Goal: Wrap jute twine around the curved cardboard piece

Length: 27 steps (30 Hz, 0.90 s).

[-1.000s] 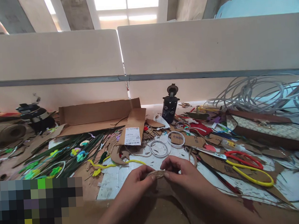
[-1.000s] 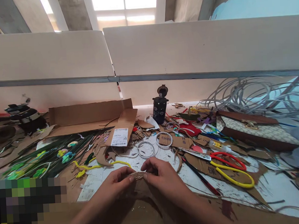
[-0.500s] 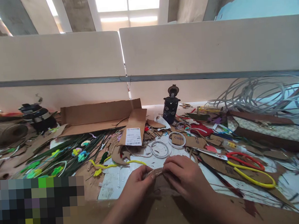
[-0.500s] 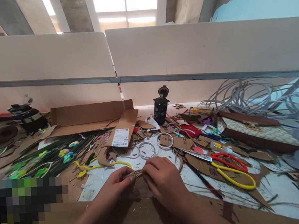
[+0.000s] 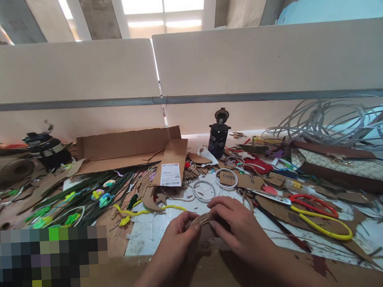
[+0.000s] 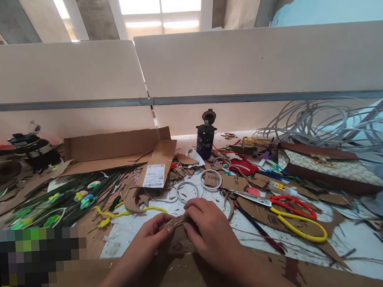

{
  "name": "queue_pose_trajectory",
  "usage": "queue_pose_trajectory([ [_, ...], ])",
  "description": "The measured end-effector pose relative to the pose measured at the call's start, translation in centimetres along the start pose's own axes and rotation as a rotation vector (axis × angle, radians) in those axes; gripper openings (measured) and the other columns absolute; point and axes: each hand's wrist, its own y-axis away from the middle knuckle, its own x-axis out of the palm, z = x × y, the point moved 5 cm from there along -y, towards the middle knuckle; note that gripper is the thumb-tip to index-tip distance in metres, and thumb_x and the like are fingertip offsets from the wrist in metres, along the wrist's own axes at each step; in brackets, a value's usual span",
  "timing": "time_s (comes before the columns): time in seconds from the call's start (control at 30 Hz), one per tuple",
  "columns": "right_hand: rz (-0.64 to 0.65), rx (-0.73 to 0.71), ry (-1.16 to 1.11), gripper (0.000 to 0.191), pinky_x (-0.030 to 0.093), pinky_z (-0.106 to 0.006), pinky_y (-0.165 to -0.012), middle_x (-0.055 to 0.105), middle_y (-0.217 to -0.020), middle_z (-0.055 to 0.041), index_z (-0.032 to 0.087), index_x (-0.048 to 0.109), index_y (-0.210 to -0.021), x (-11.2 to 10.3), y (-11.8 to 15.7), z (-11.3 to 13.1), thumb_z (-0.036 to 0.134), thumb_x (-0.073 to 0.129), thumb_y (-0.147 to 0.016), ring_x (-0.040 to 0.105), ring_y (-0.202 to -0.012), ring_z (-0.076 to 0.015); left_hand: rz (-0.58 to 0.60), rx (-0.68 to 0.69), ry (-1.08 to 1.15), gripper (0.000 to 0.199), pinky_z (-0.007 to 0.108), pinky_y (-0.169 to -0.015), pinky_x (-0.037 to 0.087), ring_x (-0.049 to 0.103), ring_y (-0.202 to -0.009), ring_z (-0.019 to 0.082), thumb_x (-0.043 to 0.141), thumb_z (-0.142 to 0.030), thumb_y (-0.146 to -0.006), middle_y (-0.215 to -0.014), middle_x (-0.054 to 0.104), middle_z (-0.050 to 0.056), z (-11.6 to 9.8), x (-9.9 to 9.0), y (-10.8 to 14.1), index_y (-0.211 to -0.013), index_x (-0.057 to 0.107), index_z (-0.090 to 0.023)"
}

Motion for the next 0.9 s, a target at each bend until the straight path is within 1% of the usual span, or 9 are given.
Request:
queue_pose_trajectory([
  [0.1, 0.030, 0.040, -0.046, 0.013, 0.048, -0.038, -0.084, 0.066, -0.102, -0.0082, 0.021, 0.061, -0.086, 0.1, -0.2, -0.2, 0.012, 0.054, -0.091, 0.060, -0.094, -0.0244, 0.013, -0.009, 0.024, 0.030, 0.027, -0.067, 0.049, 0.063, -0.072, 0.018, 0.084, -0.034, -0.069, -0.081, 0.069, 0.005, 0.0, 0.2, 0.1, -0.089, 0.069, -0.016],
  [0.17, 0.044, 0.055, -0.056, 0.013, 0.047, -0.038, -0.083, 0.066, -0.098, -0.0070, 0.021, 0.060, -0.088, 0.2, -0.2, -0.4, 0.010, 0.054, -0.090, 0.060, -0.092, -0.0239, 0.016, -0.014, 0.016, 0.027, 0.027, -0.067, 0.048, 0.063, -0.071, 0.018, 0.082, -0.033, -0.071, -0.079, 0.069, 0.005, 0.1, 0.3, 0.1, -0.089, 0.068, -0.017],
  [0.3, 0.063, 0.075, -0.056, 0.014, 0.046, -0.036, -0.081, 0.065, -0.095, -0.0056, 0.021, 0.059, -0.088, 0.6, 0.0, -0.6, 0.008, 0.054, -0.089, 0.058, -0.090, -0.0233, 0.003, 0.034, -0.151, 0.019, 0.024, -0.063, 0.044, 0.059, -0.068, 0.016, 0.079, -0.026, -0.072, -0.074, 0.066, 0.003, 0.0, 0.0, 0.2, -0.085, 0.068, -0.017],
  [0.5, 0.083, 0.102, -0.053, 0.014, 0.044, -0.035, -0.081, 0.063, -0.093, -0.0053, 0.021, 0.058, -0.086, 1.2, 0.2, -0.4, 0.008, 0.055, -0.087, 0.057, -0.091, -0.0236, -0.048, 0.134, -0.306, 0.010, 0.023, -0.062, 0.040, 0.055, -0.070, 0.016, 0.072, -0.026, -0.079, -0.074, 0.064, 0.002, -0.5, -0.2, 0.3, -0.079, 0.068, -0.017],
  [0.6, 0.081, 0.132, -0.099, 0.012, 0.044, -0.034, -0.080, 0.065, -0.093, -0.0048, 0.022, 0.061, -0.086, 1.1, 0.1, -0.4, 0.011, 0.056, -0.087, 0.058, -0.090, -0.0234, -0.032, 0.116, -0.247, 0.014, 0.023, -0.061, 0.040, 0.055, -0.069, 0.016, 0.073, -0.029, -0.079, -0.073, 0.063, 0.003, 0.0, -0.2, 0.1, -0.077, 0.067, -0.016],
  [0.67, 0.075, 0.203, -0.190, 0.013, 0.045, -0.034, -0.081, 0.067, -0.098, -0.0049, 0.022, 0.063, -0.094, 0.9, -0.1, -0.9, 0.014, 0.058, -0.085, 0.060, -0.092, -0.0231, -0.011, 0.078, -0.154, 0.015, 0.024, -0.060, 0.040, 0.056, -0.066, 0.016, 0.072, -0.031, -0.079, -0.071, 0.062, 0.002, 0.4, -0.1, 0.0, -0.079, 0.065, -0.017],
  [0.73, 0.090, 0.294, -0.308, 0.019, 0.046, -0.032, -0.080, 0.069, -0.100, -0.0043, 0.022, 0.063, -0.100, 0.9, -0.1, -1.5, 0.016, 0.061, -0.083, 0.062, -0.091, -0.0221, -0.011, 0.059, -0.096, 0.013, 0.024, -0.058, 0.039, 0.056, -0.062, 0.016, 0.071, -0.029, -0.077, -0.069, 0.062, 0.001, 0.6, -0.1, 0.0, -0.080, 0.064, -0.018],
  [0.83, 0.134, 0.364, -0.429, 0.019, 0.045, -0.028, -0.075, 0.070, -0.094, -0.0013, 0.022, 0.063, -0.099, 1.2, -0.1, -1.9, 0.016, 0.060, -0.081, 0.063, -0.087, -0.0198, -0.028, 0.055, -0.089, 0.012, 0.023, -0.057, 0.039, 0.056, -0.062, 0.015, 0.072, -0.026, -0.075, -0.068, 0.063, 0.001, 0.5, 0.0, 0.1, -0.080, 0.065, -0.017],
  [0.9, 0.149, 0.378, -0.465, 0.017, 0.045, -0.027, -0.073, 0.069, -0.090, 0.0001, 0.022, 0.064, -0.096, 1.4, 0.0, -1.8, 0.016, 0.060, -0.081, 0.063, -0.085, -0.0190, -0.025, 0.040, -0.109, 0.016, 0.024, -0.060, 0.042, 0.059, -0.066, 0.017, 0.074, -0.028, -0.076, -0.074, 0.067, 0.004, 0.5, 0.1, 0.1, -0.085, 0.068, -0.016],
])
